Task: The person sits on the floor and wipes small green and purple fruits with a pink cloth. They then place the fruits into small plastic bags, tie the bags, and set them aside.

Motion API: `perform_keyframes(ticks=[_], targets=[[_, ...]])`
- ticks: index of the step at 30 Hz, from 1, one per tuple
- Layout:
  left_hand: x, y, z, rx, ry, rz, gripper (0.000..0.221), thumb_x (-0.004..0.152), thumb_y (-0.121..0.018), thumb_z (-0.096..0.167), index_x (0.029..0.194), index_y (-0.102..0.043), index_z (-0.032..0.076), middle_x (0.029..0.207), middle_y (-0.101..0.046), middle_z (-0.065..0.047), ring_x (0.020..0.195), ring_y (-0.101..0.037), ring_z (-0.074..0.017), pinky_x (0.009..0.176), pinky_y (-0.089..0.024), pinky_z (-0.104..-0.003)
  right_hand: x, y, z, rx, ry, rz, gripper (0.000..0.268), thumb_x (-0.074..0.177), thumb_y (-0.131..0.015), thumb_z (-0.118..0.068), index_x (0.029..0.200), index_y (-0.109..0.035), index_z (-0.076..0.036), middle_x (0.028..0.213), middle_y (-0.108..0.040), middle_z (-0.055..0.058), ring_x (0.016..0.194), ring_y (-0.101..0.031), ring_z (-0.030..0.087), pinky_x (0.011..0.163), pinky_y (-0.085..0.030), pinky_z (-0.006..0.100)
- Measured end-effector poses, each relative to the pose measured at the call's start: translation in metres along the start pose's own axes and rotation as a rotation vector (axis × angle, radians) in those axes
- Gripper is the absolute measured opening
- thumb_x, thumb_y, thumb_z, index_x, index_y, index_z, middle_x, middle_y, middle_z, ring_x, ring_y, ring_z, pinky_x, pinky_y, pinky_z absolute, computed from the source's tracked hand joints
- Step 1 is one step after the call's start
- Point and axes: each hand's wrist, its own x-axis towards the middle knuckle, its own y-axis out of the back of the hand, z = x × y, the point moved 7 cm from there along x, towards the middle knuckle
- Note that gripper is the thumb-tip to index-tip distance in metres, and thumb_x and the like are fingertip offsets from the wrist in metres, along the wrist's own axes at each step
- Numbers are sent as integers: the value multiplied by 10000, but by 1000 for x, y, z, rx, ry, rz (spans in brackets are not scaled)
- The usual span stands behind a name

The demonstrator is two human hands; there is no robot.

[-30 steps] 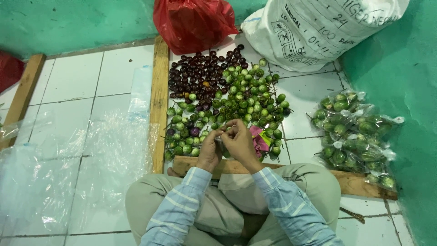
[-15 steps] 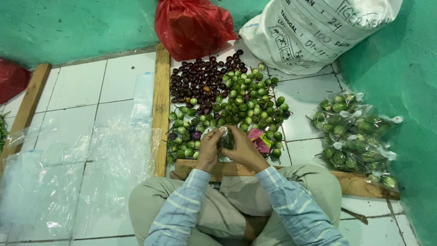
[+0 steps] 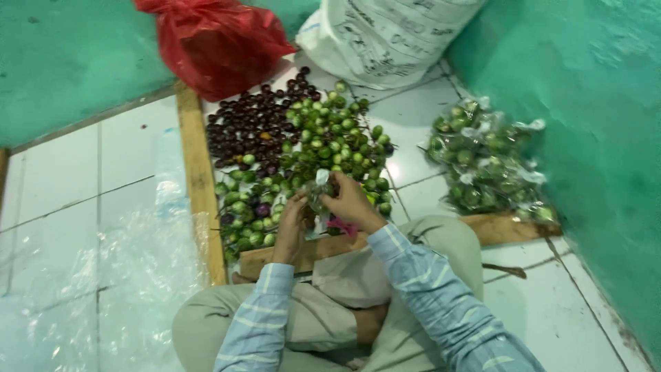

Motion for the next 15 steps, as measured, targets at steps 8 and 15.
perform_keyframes(ticks=[8, 15], targets=[[26, -99, -25, -79, -191, -189, 565, 1003, -648, 48, 1502, -403, -54, 906, -598, -62, 832, -578, -150, 759, -521, -331, 7, 100, 67, 104, -66, 183, 492, 899, -750, -172, 1319, -556, -3, 1277, -667, 262, 1170, -667, 407, 907, -579, 510], [81, -233, -89, -1, -169, -353, 835, 919, -791, 118, 1585, -302, -5, 1197, -583, -255, 1044, -643, -270, 809, -632, -433, -17, 213, 152, 399, -68, 614, 372, 935, -759, -114, 1230, -588, 34, 1149, -683, 248, 977, -712, 306, 746, -647, 377]])
